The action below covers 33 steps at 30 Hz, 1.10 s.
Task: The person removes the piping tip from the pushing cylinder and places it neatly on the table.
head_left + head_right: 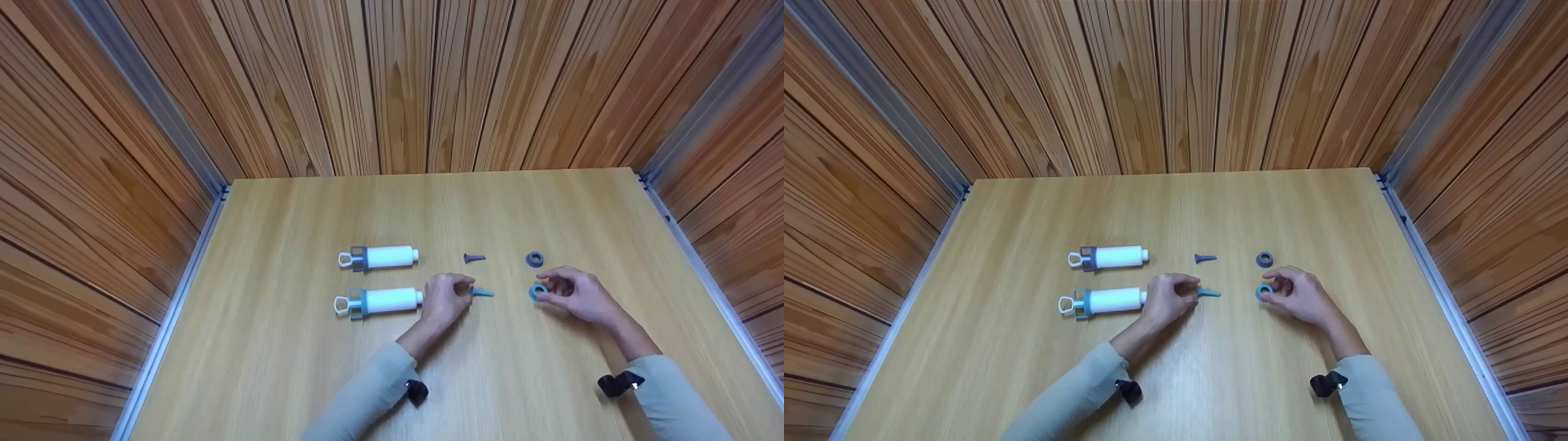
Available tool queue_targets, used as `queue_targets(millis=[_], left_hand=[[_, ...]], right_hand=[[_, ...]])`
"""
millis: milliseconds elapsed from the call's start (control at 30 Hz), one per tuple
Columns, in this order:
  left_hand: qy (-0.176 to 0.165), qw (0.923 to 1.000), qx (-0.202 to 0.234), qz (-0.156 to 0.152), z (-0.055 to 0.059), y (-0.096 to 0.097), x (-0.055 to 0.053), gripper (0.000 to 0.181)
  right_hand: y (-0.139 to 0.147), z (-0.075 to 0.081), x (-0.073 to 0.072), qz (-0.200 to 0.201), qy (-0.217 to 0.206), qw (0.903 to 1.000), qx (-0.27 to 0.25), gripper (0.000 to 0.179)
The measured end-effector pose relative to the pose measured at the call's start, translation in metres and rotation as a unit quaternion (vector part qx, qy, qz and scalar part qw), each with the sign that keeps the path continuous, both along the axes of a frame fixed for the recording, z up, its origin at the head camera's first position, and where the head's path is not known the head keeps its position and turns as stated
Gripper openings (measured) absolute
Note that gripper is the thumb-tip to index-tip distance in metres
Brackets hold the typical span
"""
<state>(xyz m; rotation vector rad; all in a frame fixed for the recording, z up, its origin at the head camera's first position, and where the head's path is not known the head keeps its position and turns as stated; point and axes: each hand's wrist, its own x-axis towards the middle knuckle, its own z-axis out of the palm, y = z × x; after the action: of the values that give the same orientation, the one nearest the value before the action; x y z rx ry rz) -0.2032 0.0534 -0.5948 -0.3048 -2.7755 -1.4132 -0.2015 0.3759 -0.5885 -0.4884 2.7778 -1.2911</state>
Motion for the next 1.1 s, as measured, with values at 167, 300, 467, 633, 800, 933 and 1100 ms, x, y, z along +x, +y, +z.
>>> queue_targets(millis=[167, 300, 467, 633, 800, 933, 1100], left_hand=[[-0.043, 0.9979, 0.048, -0.011, 0.019, -0.01, 0.002, 0.027], [-0.046, 0.9973, 0.052, -0.024, 0.032, -0.023, -0.001, 0.029], [-0.013, 0.9982, 0.038, -0.044, 0.039, -0.048, -0.006, 0.032], [0.037, 0.9967, 0.019, -0.069, 0.046, -0.077, -0.01, 0.033], [0.074, 0.9917, 0.002, -0.105, 0.052, -0.111, -0.015, 0.034], [0.081, 0.9888, 0.005, -0.125, 0.051, -0.142, -0.018, 0.035], [0.057, 0.9899, 0.017, -0.129, 0.051, -0.181, -0.017, 0.04]], right_hand=[[-0.003, 0.008, -0.003, 0.001, 0.034, 0.9993, -0.013, 0.034], [-0.008, 0.017, -0.004, -0.007, 0.066, 0.9974, -0.029, 0.034], [-0.014, 0.023, -0.005, -0.011, 0.124, 0.9892, -0.078, 0.035], [-0.012, 0.028, -0.008, 0.003, 0.176, 0.9812, -0.079, 0.039], [-0.004, 0.034, -0.006, 0.012, 0.154, 0.9871, -0.044, 0.043], [0.007, 0.037, -0.003, 0.02, 0.129, 0.9912, -0.019, 0.044], [0.023, 0.039, -0.002, 0.025, 0.123, 0.9921, -0.011, 0.049]])
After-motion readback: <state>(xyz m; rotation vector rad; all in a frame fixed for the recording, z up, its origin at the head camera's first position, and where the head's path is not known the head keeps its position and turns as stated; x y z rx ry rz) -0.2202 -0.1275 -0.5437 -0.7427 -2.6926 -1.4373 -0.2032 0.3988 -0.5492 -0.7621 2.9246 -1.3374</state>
